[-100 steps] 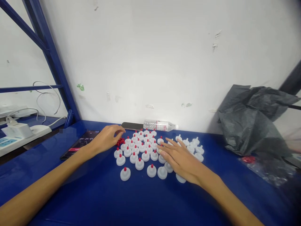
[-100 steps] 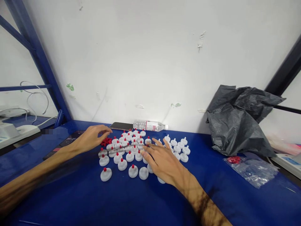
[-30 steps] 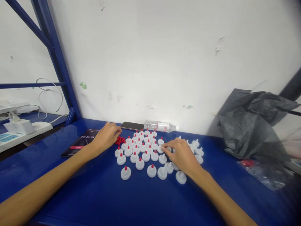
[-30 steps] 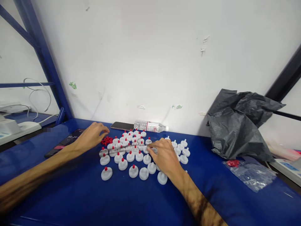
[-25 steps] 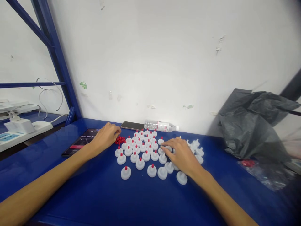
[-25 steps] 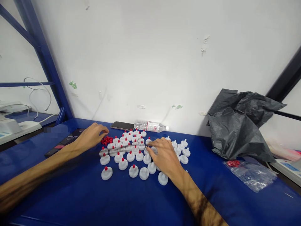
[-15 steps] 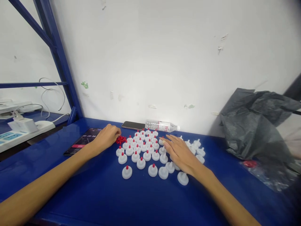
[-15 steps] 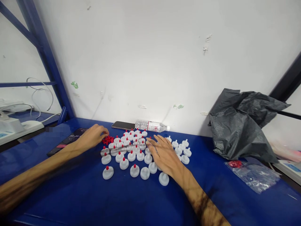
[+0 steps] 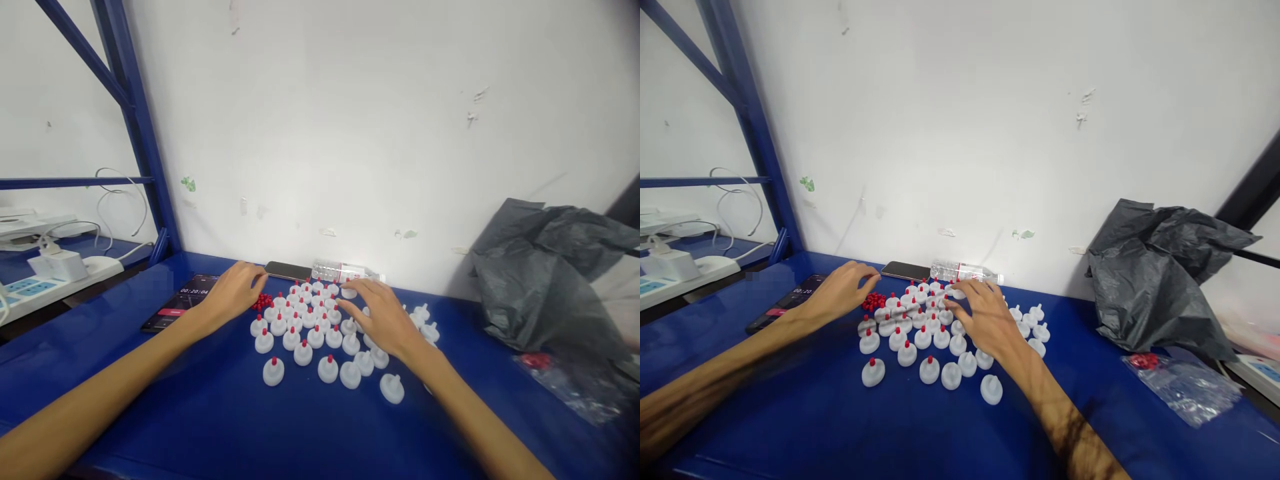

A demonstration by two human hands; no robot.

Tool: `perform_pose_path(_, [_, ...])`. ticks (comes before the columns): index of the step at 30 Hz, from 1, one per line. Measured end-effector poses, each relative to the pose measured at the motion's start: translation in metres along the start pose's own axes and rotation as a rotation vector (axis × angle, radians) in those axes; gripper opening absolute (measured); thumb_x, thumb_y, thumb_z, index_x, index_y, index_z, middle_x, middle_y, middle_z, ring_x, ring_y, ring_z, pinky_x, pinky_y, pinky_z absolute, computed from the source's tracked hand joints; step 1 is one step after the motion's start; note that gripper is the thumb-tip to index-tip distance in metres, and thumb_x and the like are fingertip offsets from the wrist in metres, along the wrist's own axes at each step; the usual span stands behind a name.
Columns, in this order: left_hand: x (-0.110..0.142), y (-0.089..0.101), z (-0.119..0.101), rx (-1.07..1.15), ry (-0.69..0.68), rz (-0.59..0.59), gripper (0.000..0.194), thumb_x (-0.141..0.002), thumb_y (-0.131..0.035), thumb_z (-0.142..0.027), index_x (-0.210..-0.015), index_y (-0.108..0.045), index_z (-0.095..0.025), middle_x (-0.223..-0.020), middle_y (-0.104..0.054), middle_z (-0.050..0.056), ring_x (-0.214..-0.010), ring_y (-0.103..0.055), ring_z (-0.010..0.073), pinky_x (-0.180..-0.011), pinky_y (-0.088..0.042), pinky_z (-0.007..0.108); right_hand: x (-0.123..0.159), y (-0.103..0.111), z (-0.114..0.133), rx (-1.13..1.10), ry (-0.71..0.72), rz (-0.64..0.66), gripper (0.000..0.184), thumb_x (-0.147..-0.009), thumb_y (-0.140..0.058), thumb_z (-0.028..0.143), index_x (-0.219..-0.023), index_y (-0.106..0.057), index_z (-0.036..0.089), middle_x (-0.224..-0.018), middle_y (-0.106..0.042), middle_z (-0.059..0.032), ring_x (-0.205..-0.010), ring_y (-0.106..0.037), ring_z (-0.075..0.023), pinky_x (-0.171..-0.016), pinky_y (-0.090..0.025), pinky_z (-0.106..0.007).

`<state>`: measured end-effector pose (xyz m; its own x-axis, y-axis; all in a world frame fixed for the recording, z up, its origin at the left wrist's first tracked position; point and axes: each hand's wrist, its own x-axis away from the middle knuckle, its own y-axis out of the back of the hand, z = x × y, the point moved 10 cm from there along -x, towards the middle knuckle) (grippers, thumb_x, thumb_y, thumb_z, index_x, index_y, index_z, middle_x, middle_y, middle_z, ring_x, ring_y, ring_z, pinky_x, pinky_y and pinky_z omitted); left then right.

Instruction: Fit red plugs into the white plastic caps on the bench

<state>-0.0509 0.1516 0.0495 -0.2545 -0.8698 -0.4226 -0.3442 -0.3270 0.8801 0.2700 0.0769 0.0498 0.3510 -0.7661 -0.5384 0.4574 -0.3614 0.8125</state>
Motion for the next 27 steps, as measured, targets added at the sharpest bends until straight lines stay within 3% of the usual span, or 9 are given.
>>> perform_pose_path(2, [0.005, 0.008, -0.020, 0.049, -0.135, -0.091, 0.036, -0.126, -0.060, -0.028, -0.119, -0.095, -0.022, -0.123, -0.097, 0.017, -0.122, -0.086, 0.0372, -0.115, -0.069, 0.050, -0.007, 0.004, 0.015, -0.011, 0.085, -0.077, 0.027, -0.128, -0.067, 0.030, -0.143, -0.089, 0.027, -0.146, -0.097, -0.0137, -0.132, -0.095, -0.0352, -0.120, -0.078, -0.056])
perform_pose_path(4, [0.017, 0.016, -0.044, 0.109, -0.309, -0.213, 0.035, -0.127, -0.059, -0.028, -0.126, -0.093, -0.020, -0.124, -0.095, 0.016, -0.121, -0.084, 0.0353, -0.113, -0.071, 0.050, -0.009, 0.002, 0.035, -0.009, 0.180, -0.110, 0.031, -0.126, -0.062, 0.015, -0.139, -0.087, 0.026, -0.140, -0.098, -0.0119, -0.116, -0.097, -0.0295, -0.102, -0.080, -0.044])
perform_pose_path(7, [0.040, 0.021, -0.074, 0.165, -0.526, -0.364, 0.027, -0.127, -0.065, -0.027, -0.136, -0.090, -0.023, -0.122, -0.092, 0.013, -0.116, -0.081, 0.0325, -0.106, -0.071, 0.048, -0.002, -0.001, 0.065, 0.022, 0.338, -0.177, 0.029, -0.123, -0.066, 0.011, -0.141, -0.084, 0.024, -0.130, -0.099, -0.0111, -0.105, -0.097, -0.0287, -0.093, -0.079, -0.041])
perform_pose_path(10, [0.060, 0.014, -0.099, 0.165, -0.650, -0.414, 0.019, -0.124, -0.077, -0.029, -0.139, -0.086, -0.028, -0.118, -0.089, 0.008, -0.109, -0.079, 0.0319, -0.100, -0.069, 0.048, 0.009, 0.002, 0.091, 0.031, 0.478, -0.266, 0.024, -0.123, -0.072, 0.013, -0.145, -0.080, 0.021, -0.120, -0.100, -0.0101, -0.097, -0.096, -0.0287, -0.091, -0.078, -0.041])
perform_pose_path(13, [0.068, 0.009, -0.113, 0.141, -0.667, -0.415, 0.008, -0.122, -0.077, -0.023, -0.125, -0.081, -0.029, -0.110, -0.085, 0.005, -0.101, -0.076, 0.0308, -0.092, -0.066, 0.046, 0.018, 0.003, 0.112, 0.030, 0.587, -0.288, 0.022, -0.125, -0.071, 0.015, -0.143, -0.078, 0.025, -0.116, -0.100, -0.0071, -0.088, -0.093, -0.0256, -0.083, -0.075, -0.039])
perform_pose_path(15, [0.070, 0.010, -0.119, 0.101, -0.671, -0.415, 0.015, -0.123, -0.071, -0.018, -0.115, -0.076, -0.029, -0.106, -0.081, 0.004, -0.097, -0.073, 0.0298, -0.088, -0.062, 0.045, 0.021, 0.006, 0.120, 0.024, 0.622, -0.304, 0.018, -0.128, -0.069, 0.017, -0.142, -0.076, 0.026, -0.117, -0.100, -0.0065, -0.086, -0.092, -0.0248, -0.079, -0.074, -0.039])
perform_pose_path(21, [0.070, 0.009, -0.126, 0.010, -0.721, -0.329, 0.019, -0.123, -0.064, -0.016, -0.111, -0.071, -0.028, -0.103, -0.074, 0.003, -0.088, -0.065, 0.0276, -0.079, -0.052, 0.044, 0.023, 0.009, 0.121, -0.040, 0.624, -0.354, 0.014, -0.131, -0.070, 0.023, -0.144, -0.074, 0.024, -0.117, -0.099, -0.0075, -0.086, -0.092, -0.0249, -0.078, -0.077, -0.039])
perform_pose_path(24, [0.066, -0.002, -0.122, 0.095, -0.692, -0.232, 0.030, -0.125, -0.054, -0.017, -0.101, -0.066, -0.030, -0.095, -0.071, 0.004, -0.083, -0.062, 0.0290, -0.078, -0.053, 0.047, 0.018, -0.001, 0.113, -0.035, 0.570, -0.263, 0.017, -0.130, -0.073, 0.026, -0.144, -0.080, 0.027, -0.115, -0.099, -0.0058, -0.091, -0.093, -0.0264, -0.087, -0.081, -0.041])
perform_pose_path(27, [0.054, -0.008, -0.104, 0.247, -0.518, -0.132, 0.046, -0.133, -0.041, -0.031, -0.090, -0.058, -0.033, -0.084, -0.067, 0.004, -0.077, -0.059, 0.0311, -0.079, -0.059, 0.050, 0.008, -0.012, 0.092, 0.038, 0.449, -0.102, 0.030, -0.128, -0.068, 0.021, -0.144, -0.087, 0.036, -0.126, -0.100, -0.0053, -0.112, -0.096, -0.0291, -0.106, -0.082, -0.046])
